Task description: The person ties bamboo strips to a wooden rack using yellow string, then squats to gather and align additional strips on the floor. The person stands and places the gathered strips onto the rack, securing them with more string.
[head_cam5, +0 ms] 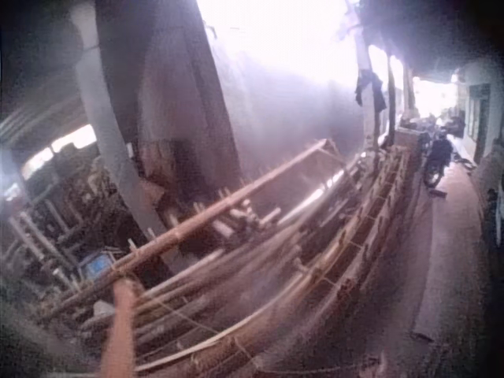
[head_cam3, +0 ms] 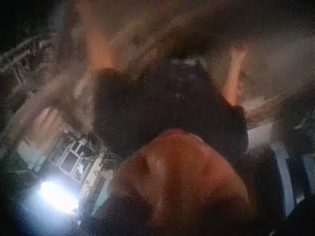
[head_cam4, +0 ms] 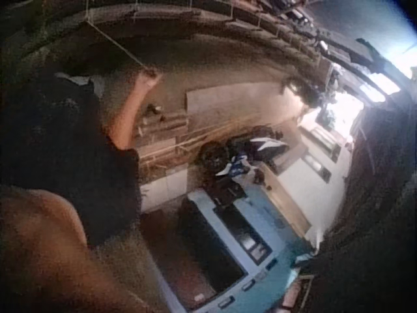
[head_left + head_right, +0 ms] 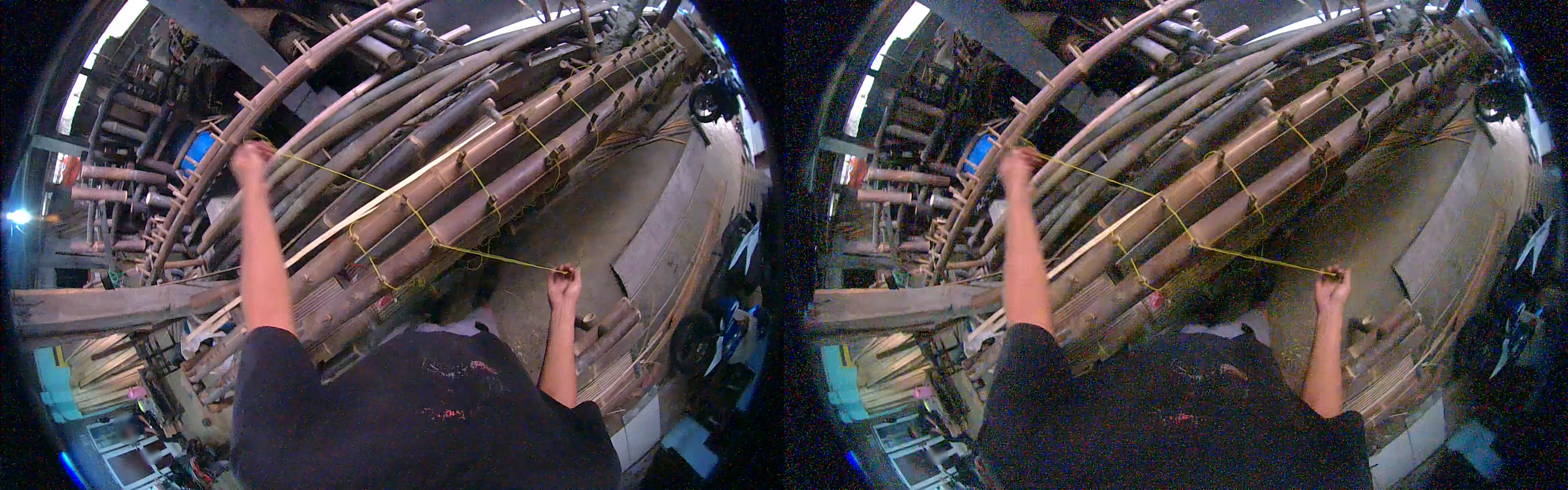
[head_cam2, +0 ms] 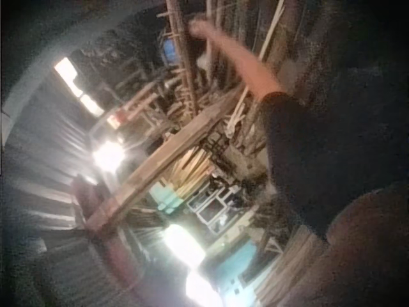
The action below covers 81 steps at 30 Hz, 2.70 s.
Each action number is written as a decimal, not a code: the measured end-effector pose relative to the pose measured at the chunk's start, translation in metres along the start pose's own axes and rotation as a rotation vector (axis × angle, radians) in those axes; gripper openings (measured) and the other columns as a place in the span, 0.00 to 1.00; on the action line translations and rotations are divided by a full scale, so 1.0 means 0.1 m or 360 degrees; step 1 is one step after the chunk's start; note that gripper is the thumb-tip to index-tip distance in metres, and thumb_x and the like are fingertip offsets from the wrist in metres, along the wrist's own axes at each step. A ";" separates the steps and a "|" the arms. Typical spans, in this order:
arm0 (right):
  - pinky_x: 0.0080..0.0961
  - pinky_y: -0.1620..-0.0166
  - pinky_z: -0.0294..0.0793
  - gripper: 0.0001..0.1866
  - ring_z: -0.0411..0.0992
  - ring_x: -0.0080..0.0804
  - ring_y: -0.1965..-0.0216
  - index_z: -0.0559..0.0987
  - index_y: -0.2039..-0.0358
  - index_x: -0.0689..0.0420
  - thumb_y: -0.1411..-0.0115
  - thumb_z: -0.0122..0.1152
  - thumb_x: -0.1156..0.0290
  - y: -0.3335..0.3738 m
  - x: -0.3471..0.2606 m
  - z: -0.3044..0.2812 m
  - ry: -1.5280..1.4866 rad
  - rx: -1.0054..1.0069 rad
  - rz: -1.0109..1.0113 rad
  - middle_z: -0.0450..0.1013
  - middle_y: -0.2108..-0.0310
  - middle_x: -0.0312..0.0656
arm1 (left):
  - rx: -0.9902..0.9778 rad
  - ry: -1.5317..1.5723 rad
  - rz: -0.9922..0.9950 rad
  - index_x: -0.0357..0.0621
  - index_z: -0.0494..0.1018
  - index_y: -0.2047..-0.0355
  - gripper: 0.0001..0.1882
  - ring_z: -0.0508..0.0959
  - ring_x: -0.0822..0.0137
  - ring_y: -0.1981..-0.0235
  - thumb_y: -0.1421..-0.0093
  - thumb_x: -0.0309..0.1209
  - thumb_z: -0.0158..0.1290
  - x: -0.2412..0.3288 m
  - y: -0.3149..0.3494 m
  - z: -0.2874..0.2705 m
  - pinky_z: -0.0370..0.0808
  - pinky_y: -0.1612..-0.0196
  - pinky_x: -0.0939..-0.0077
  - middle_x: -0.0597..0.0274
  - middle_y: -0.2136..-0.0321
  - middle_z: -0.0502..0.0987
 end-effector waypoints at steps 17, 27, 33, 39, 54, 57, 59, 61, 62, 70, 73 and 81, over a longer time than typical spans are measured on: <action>0.43 0.50 0.69 0.17 0.72 0.45 0.58 0.76 0.62 0.54 0.33 0.42 0.57 2.52 3.82 3.31 0.2506 -0.1636 -0.1041 0.74 0.64 0.43 | -0.0832 -0.1139 0.0467 0.38 0.73 0.60 0.17 0.77 0.48 0.64 0.37 0.40 0.48 -0.67 3.30 0.63 0.72 0.59 0.55 0.48 0.63 0.78; 0.31 0.65 0.71 0.27 0.70 0.32 0.70 0.80 0.71 0.61 0.34 0.44 0.48 1.64 4.18 3.79 0.2902 -0.1973 -0.0298 0.72 0.73 0.45 | -0.0551 -0.0573 0.0719 0.37 0.73 0.63 0.13 0.75 0.36 0.62 0.35 0.33 0.43 -0.85 3.15 0.49 0.69 0.60 0.46 0.40 0.70 0.76; 0.42 0.59 0.74 0.21 0.72 0.55 0.70 0.76 0.79 0.63 0.33 0.49 0.61 2.45 3.50 2.42 0.2834 -0.2682 -0.0451 0.73 0.78 0.56 | -0.0761 -0.0564 0.0142 0.40 0.76 0.65 0.19 0.78 0.46 0.71 0.32 0.43 0.44 -0.54 3.12 0.54 0.72 0.68 0.59 0.43 0.73 0.77; 0.41 0.58 0.73 0.22 0.73 0.56 0.64 0.81 0.71 0.61 0.33 0.47 0.57 2.43 3.57 2.21 0.2948 -0.2510 -0.0044 0.76 0.70 0.55 | -0.0449 0.0153 0.0299 0.35 0.78 0.67 0.16 0.74 0.74 0.76 0.32 0.35 0.46 0.37 2.22 0.50 0.71 0.70 0.77 0.64 0.77 0.78; 0.24 0.75 0.58 0.22 0.41 0.19 0.89 0.61 0.81 0.44 0.34 0.49 0.47 0.64 -1.13 0.57 -0.0285 0.0629 -0.0300 0.49 0.88 0.24 | -0.0900 -0.1220 -0.0051 0.32 0.75 0.77 0.09 0.77 0.63 0.81 0.49 0.28 0.53 -1.21 0.65 0.85 0.68 0.80 0.68 0.56 0.83 0.75; 0.23 0.74 0.58 0.24 0.41 0.19 0.89 0.61 0.81 0.44 0.34 0.48 0.45 0.79 -2.16 0.09 -0.0201 0.0469 -0.0576 0.47 0.87 0.24 | -0.0529 -0.1033 -0.0236 0.32 0.76 0.77 0.12 0.76 0.59 0.80 0.46 0.30 0.48 -0.58 0.46 1.19 0.68 0.78 0.66 0.51 0.81 0.77; 0.23 0.74 0.58 0.24 0.41 0.19 0.88 0.60 0.81 0.44 0.33 0.47 0.45 0.87 -2.55 -0.07 -0.0181 0.0511 -0.0596 0.47 0.87 0.24 | -0.0504 -0.1136 -0.0243 0.31 0.78 0.74 0.16 0.77 0.49 0.73 0.42 0.31 0.44 0.20 0.62 1.58 0.72 0.67 0.59 0.47 0.77 0.78; 0.24 0.75 0.59 0.23 0.43 0.18 0.88 0.61 0.78 0.45 0.35 0.50 0.43 0.99 -2.92 -0.20 -0.0115 0.0671 -0.0711 0.47 0.87 0.24 | -0.0479 -0.1227 0.0171 0.32 0.78 0.70 0.18 0.77 0.45 0.66 0.38 0.34 0.43 0.59 0.42 2.11 0.71 0.60 0.56 0.44 0.71 0.79; 0.25 0.75 0.60 0.23 0.44 0.19 0.88 0.61 0.77 0.45 0.36 0.51 0.42 0.97 -3.07 -0.29 -0.0105 0.0700 -0.0773 0.48 0.86 0.25 | -0.0444 -0.1214 0.0269 0.32 0.78 0.69 0.19 0.77 0.45 0.66 0.37 0.35 0.42 0.74 0.36 2.37 0.71 0.59 0.56 0.43 0.69 0.79; 0.27 0.75 0.63 0.23 0.48 0.18 0.87 0.61 0.76 0.46 0.37 0.54 0.43 0.74 -3.72 -0.87 0.0070 0.1023 -0.0927 0.49 0.85 0.25 | -0.0777 -0.1079 0.0815 0.33 0.77 0.61 0.19 0.78 0.44 0.64 0.36 0.38 0.43 2.35 1.46 5.23 0.72 0.59 0.58 0.42 0.67 0.79; 0.27 0.74 0.65 0.22 0.51 0.18 0.86 0.63 0.75 0.47 0.38 0.54 0.43 0.45 -3.68 -0.83 0.0184 0.1101 -0.0814 0.51 0.85 0.26 | -0.0759 -0.0914 0.1031 0.36 0.76 0.57 0.20 0.78 0.47 0.66 0.35 0.40 0.44 2.73 2.03 6.34 0.72 0.60 0.59 0.44 0.66 0.79; 0.23 0.74 0.65 0.20 0.61 0.21 0.79 0.72 0.73 0.54 0.35 0.54 0.50 -0.56 -4.00 -1.02 0.0729 0.1217 -0.0476 0.63 0.80 0.30 | -0.2113 -0.0551 0.1489 0.37 0.76 0.57 0.18 0.77 0.41 0.62 0.45 0.35 0.56 2.68 5.23 9.55 0.74 0.57 0.57 0.41 0.64 0.78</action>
Point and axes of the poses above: each hand's wrist, its own y-axis away from the middle knuckle, its own z-axis out of the palm, x = y × z, the point moved 9 cm from there along -y, towards the middle knuckle
